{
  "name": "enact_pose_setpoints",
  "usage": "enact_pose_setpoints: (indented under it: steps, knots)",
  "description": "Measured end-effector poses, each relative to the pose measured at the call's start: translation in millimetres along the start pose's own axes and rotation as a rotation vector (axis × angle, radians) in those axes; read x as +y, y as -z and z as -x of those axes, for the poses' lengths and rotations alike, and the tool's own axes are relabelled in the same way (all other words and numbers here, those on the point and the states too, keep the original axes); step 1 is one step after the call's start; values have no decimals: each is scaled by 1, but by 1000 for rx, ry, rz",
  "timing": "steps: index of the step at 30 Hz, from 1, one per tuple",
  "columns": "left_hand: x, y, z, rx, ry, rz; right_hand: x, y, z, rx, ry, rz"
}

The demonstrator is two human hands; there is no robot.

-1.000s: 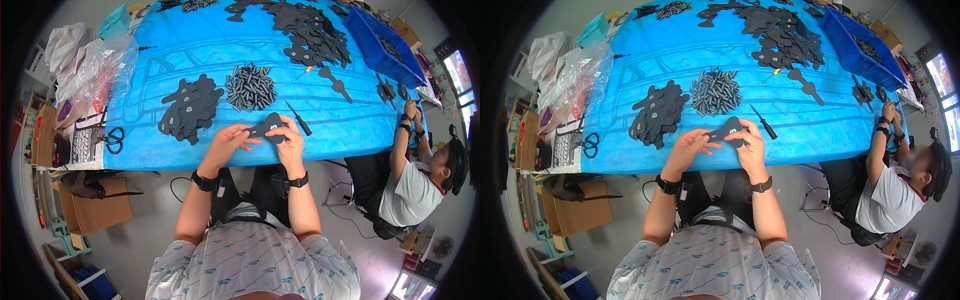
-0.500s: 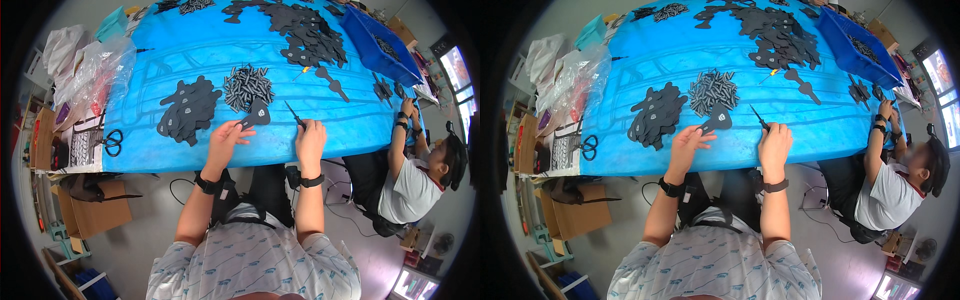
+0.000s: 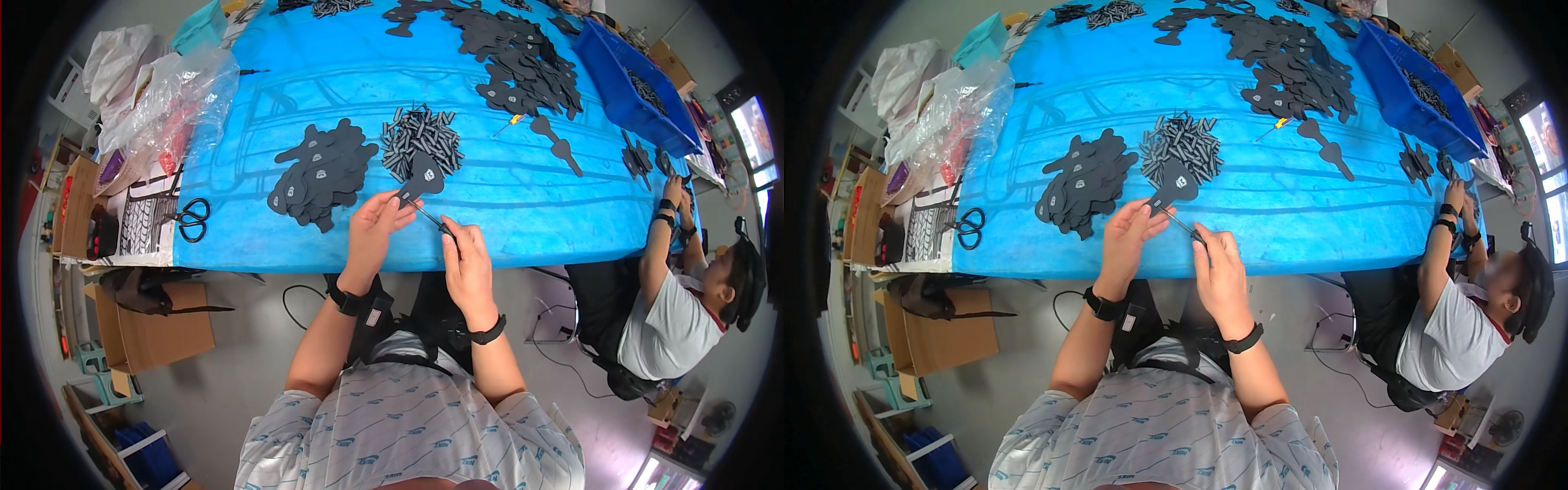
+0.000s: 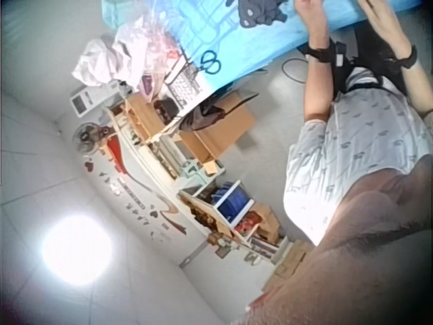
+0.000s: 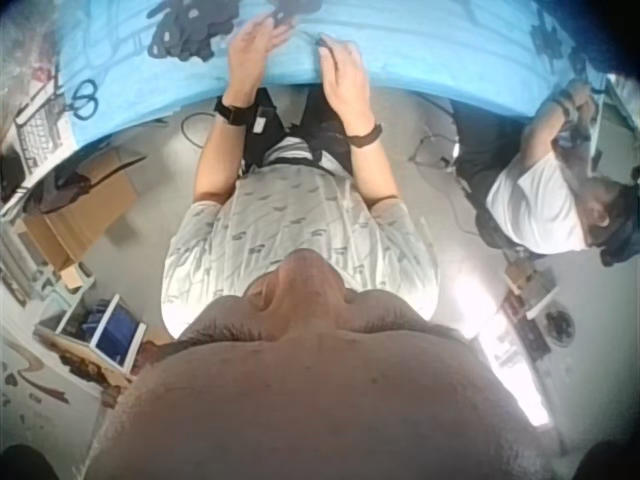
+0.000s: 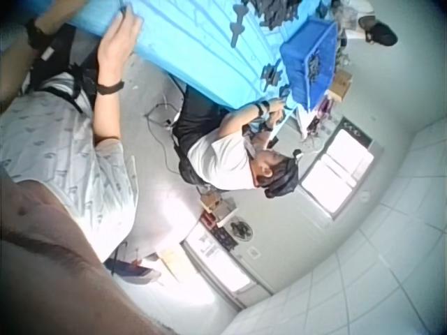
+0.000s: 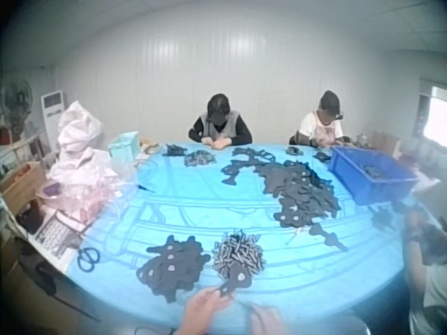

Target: The person is adjusting a wrist-mounted sensor and then begins assembling or inspecting small black components for shoes at a workstation with others.

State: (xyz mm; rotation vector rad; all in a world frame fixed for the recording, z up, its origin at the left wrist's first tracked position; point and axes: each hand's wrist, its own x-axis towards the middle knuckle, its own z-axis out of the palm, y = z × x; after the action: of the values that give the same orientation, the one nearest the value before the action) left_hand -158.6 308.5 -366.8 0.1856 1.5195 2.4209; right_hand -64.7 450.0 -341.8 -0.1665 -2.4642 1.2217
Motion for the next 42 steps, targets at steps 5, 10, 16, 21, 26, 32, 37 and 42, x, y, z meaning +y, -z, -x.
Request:
enact_pose_setpoints:
  steps: [5, 10, 16, 21, 26, 32, 37, 42]
  knots:
    - [1, 1, 0, 1, 7, 22, -2, -8, 0, 100, 0, 19]
    - [2, 0, 2, 7, 12, 35, -4, -11, 3, 162, 39, 48]
    - [2, 2, 2, -40, 22, 35, -10, -16, 3, 174, 42, 55]
    - [1, 2, 1, -50, 36, 28, -9, -22, 0, 182, 51, 46]
    - [2, 0, -2, -91, 33, 22, -8, -27, -5, 210, 80, 29]
    - [16, 6, 2, 42, -8, -73, -15, -33, -4, 160, 75, -22]
    - [59, 33, -16, 245, -203, 38, -3, -19, 8, 180, 69, 70]
    - [128, 122, -64, 437, -354, -140, 25, -10, 4, 182, -182, -158]
